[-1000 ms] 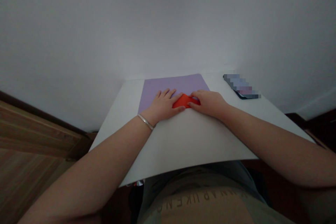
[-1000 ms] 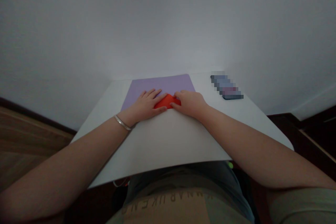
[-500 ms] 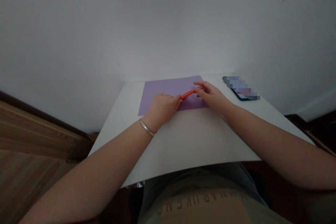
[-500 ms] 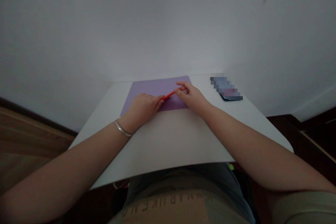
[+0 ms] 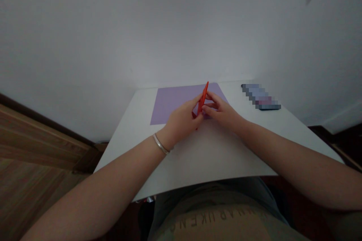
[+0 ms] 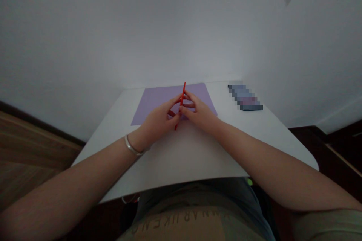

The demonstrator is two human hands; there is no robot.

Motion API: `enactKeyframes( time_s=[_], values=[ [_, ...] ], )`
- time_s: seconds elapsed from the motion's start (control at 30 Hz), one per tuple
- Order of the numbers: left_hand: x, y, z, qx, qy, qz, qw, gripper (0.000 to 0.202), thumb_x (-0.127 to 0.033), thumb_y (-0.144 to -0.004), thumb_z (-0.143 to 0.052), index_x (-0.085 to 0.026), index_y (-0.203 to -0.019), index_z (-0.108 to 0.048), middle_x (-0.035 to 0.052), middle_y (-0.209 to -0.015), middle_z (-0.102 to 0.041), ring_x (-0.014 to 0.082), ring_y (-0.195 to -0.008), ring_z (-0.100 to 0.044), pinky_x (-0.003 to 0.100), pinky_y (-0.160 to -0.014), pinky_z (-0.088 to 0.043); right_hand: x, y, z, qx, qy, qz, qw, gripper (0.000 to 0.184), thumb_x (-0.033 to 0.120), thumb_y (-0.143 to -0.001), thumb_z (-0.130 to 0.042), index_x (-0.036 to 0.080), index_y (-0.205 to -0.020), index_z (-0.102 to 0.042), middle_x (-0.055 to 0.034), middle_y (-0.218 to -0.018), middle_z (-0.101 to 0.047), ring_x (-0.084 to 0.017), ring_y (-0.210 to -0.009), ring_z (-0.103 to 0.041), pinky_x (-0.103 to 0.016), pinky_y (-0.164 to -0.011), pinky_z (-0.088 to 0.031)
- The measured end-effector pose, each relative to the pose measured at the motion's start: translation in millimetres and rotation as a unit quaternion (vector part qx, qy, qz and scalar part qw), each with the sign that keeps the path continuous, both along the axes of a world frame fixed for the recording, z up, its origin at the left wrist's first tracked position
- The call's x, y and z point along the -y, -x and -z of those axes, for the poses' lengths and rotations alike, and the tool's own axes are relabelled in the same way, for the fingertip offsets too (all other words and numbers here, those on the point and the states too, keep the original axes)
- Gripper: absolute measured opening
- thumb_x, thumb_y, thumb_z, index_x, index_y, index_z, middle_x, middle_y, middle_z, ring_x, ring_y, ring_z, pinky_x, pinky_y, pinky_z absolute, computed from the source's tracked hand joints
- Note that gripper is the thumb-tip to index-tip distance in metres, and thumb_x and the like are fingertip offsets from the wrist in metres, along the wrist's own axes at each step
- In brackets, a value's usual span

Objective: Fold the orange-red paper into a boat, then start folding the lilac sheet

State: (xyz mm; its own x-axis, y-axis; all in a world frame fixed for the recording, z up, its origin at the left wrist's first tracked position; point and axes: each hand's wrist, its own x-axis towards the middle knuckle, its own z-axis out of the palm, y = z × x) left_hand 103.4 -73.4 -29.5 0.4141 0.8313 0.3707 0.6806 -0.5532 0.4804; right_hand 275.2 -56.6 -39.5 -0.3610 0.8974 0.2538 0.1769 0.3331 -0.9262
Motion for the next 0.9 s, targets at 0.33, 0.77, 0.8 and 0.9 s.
enactKeyframes(
  time_s=[0.33, 0.77, 0.8, 0.9],
  values=[
    [-7.2, 0.9, 8.9, 0.188, 0.136, 0.065, 0.97, 0.072, -0.035, -0.086, -0.06, -0.026, -0.149, -0.027, 0.0151, -0.135, -0.055, 0.0079, -0.059, -0.06, 0.024, -0.056, -0.05, -0.6, -3.5, 6.5, -0.041, 0.009, -0.034, 0.999, 0.063, 0.034, -0.084, -0.061, 0.035, -0.143, -0.038, -0.009, -0.145, -0.045, -0.022, -0.103, -0.065, -0.039, -0.081, -0.059],
    [-8.7, 0.4, 9.2, 0.307, 0.222, 0.115, 0.918, 0.079, -0.024, -0.076, -0.072, -0.033, -0.145, -0.036, 0.0133, -0.14, -0.049, 0.0033, -0.056, -0.055, 0.019, -0.051, -0.049, 0.7, -5.3, 7.2, -0.053, 0.01, -0.032, 0.998, 0.065, 0.03, -0.08, -0.064, 0.033, -0.141, -0.041, -0.0088, -0.144, -0.046, -0.021, -0.102, -0.066, -0.037, -0.079, -0.06],
    [-8.7, 0.4, 9.4, 0.311, 0.227, 0.121, 0.915, 0.079, -0.024, -0.076, -0.071, -0.033, -0.146, -0.035, 0.0134, -0.141, -0.047, 0.0038, -0.058, -0.057, 0.019, -0.052, -0.05, 0.5, -5.7, 7.6, -0.054, 0.013, -0.035, 0.998, 0.065, 0.03, -0.08, -0.064, 0.034, -0.141, -0.041, -0.0082, -0.145, -0.046, -0.021, -0.101, -0.066, -0.037, -0.079, -0.06],
    [-9.1, 0.2, 11.4, 0.318, 0.236, 0.13, 0.909, 0.079, -0.022, -0.077, -0.069, -0.032, -0.147, -0.033, 0.0133, -0.142, -0.046, 0.005, -0.06, -0.059, 0.02, -0.053, -0.052, 0.2, -6.5, 8.6, -0.053, 0.011, -0.037, 0.998, 0.064, 0.027, -0.081, -0.061, 0.035, -0.141, -0.041, -0.0072, -0.144, -0.048, -0.02, -0.1, -0.066, -0.036, -0.08, -0.06]
  ],
)
